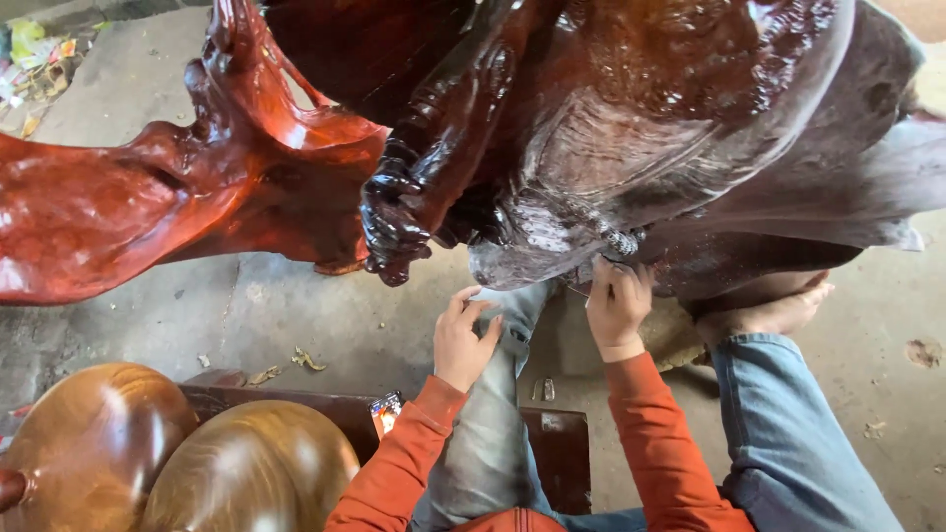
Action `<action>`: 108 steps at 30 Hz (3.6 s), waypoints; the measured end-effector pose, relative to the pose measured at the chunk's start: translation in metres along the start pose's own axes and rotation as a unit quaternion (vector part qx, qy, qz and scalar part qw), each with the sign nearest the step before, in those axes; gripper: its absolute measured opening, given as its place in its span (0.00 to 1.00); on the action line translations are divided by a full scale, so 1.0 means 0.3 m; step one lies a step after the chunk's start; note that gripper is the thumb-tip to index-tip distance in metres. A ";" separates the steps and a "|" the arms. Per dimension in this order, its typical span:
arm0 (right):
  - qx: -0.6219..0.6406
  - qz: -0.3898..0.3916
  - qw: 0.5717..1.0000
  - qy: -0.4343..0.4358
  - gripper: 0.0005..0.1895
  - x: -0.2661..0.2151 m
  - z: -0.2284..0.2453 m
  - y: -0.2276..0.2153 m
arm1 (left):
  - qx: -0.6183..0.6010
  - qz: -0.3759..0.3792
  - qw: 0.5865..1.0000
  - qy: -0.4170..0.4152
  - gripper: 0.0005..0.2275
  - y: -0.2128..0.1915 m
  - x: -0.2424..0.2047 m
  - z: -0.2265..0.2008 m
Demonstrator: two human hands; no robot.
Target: The person hand-sands and polishes an intricate wooden sculpture to achieve a smooth finish.
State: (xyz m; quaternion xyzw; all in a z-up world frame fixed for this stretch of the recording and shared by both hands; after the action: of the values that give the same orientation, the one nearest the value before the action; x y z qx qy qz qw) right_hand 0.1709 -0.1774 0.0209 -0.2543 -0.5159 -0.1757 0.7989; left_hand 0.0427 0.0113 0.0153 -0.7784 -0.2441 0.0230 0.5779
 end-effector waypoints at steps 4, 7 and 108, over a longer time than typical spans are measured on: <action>0.332 -0.090 0.916 0.208 0.06 -0.037 -0.028 0.010 | 0.008 -0.002 1.000 0.009 0.06 0.000 0.003 -0.020; 0.319 -0.121 0.913 0.225 0.08 -0.011 0.039 0.022 | -0.008 0.009 1.000 0.008 0.06 0.010 0.004 -0.033; 0.482 -0.120 0.536 0.682 0.09 -0.104 -0.069 0.072 | -0.016 -0.004 0.999 0.044 0.13 -0.005 -0.035 -0.109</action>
State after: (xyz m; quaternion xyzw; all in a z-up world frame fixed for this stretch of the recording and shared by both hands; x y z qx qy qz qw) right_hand 0.1852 -0.1715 -0.0194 0.4306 0.1533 -0.1149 0.8820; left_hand 0.0434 -0.0216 0.0250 -0.7869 -0.2222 -0.0178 0.5755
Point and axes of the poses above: each hand's wrist, its own x-axis towards the middle knuckle, its own y-axis out of the palm, z = x × y, the point moved 5 cm from there along x, towards the middle knuckle, and after that the axes turned 11 degrees about x, right-handed, at the moved point
